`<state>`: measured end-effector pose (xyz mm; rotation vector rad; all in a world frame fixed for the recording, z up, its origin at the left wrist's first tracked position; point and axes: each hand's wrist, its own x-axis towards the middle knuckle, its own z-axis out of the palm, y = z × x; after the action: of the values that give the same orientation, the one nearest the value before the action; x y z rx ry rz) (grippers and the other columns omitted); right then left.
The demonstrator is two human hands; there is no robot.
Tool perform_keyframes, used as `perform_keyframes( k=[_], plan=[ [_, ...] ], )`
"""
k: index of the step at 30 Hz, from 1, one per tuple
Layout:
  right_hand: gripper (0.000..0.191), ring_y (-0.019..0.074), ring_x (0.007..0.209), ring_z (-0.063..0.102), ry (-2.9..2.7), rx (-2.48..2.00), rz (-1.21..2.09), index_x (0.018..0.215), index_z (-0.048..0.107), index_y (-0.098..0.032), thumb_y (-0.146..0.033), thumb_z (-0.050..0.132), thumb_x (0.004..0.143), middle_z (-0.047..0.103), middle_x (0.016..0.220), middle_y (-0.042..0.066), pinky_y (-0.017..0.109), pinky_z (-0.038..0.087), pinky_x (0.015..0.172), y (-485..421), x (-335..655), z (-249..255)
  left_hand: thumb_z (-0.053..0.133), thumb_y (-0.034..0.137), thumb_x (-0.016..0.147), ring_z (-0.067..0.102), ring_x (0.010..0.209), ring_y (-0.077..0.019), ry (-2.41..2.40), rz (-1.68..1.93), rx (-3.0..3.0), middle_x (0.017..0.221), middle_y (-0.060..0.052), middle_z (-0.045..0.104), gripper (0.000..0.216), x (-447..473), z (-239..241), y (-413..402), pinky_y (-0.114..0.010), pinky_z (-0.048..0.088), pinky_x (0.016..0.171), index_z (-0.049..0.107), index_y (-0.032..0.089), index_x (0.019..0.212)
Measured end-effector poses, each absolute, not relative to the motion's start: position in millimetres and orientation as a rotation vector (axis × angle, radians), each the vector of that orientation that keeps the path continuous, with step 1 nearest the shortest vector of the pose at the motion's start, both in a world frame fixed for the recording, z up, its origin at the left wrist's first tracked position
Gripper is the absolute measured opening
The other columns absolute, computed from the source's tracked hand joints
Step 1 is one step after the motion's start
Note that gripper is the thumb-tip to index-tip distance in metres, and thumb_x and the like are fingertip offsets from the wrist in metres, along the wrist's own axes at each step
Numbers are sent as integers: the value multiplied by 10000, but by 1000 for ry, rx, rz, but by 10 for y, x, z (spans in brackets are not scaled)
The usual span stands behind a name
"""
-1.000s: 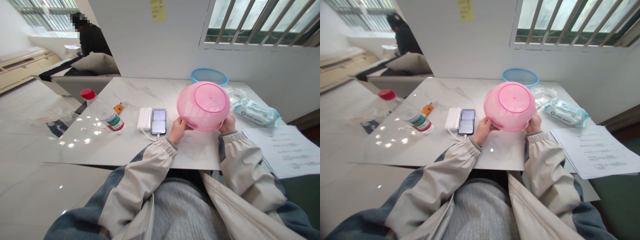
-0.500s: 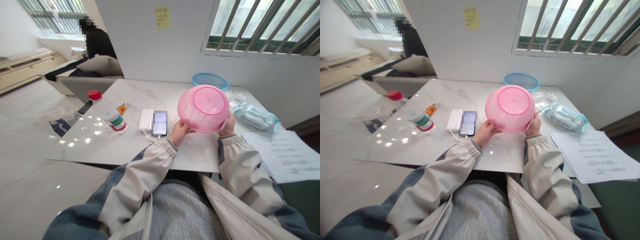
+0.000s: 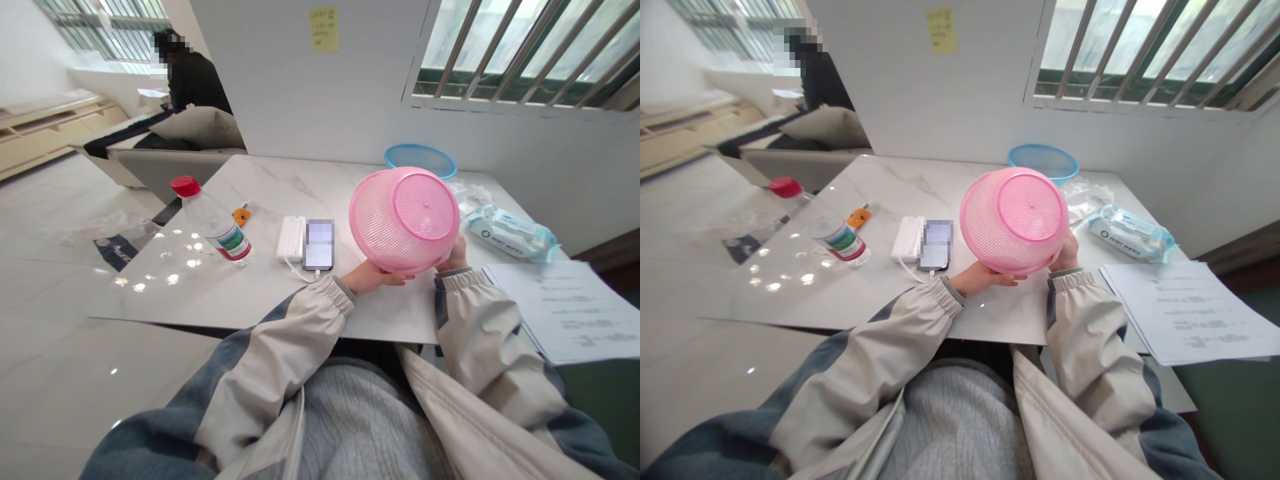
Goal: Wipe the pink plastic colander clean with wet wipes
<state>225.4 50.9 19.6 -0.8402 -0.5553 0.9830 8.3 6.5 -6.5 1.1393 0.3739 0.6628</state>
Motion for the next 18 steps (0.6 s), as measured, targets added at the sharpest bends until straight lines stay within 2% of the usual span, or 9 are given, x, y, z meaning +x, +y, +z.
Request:
perform_keyframes(
  k=[2, 5, 9, 12, 14, 18],
  plan=[
    [202, 213, 1016, 745, -540, -866, 983, 915, 782, -218, -149, 598, 867, 817, 989, 38, 430, 569, 1129, 524, 2272, 176, 989, 445, 685, 738, 1205, -340, 383, 678, 1152, 1274, -209, 760, 668, 82, -51, 67, -522, 597, 1021, 760, 162, 1245],
    [181, 169, 967, 740, -498, -886, 973, 951, 762, -150, -99, 617, 855, 799, 984, 36, 341, 603, 1042, 566, 2318, 148, 967, 475, 714, 748, 1167, -329, 428, 723, 1151, 1222, -207, 771, 636, 65, -12, 70, -470, 624, 950, 757, 156, 1222],
    [107, 130, 872, 707, -366, -951, 874, 913, 732, -141, -71, 667, 865, 770, 906, 0, 244, 638, 867, 631, 2375, 88, 949, 475, 741, 737, 1133, -287, 573, 921, 1064, 1245, -183, 756, 600, 43, 26, 88, -411, 638, 895, 727, 161, 1201],
    [111, 116, 782, 662, -266, -1012, 791, 846, 709, -141, -51, 753, 801, 730, 801, -33, 209, 624, 746, 665, 2391, 38, 918, 486, 777, 730, 1063, -238, 653, 1083, 942, 1238, -155, 749, 554, 37, 38, 120, -361, 638, 851, 690, 162, 1165],
    [155, 103, 739, 633, -263, -1024, 772, 805, 694, -138, -23, 780, 747, 704, 744, -48, 183, 596, 689, 679, 2402, 12, 855, 530, 840, 728, 962, -202, 697, 1117, 904, 1141, -133, 755, 501, 27, 53, 144, -327, 628, 801, 678, 153, 1119],
    [139, 90, 686, 599, -313, -1010, 778, 763, 674, -136, -33, 764, 742, 677, 688, -56, 170, 571, 636, 693, 2464, -23, 670, 601, 969, 703, 805, -162, 760, 1231, 785, 1075, -77, 743, 467, -17, 98, 189, -278, 579, 665, 618, 207, 1214]
  ],
)
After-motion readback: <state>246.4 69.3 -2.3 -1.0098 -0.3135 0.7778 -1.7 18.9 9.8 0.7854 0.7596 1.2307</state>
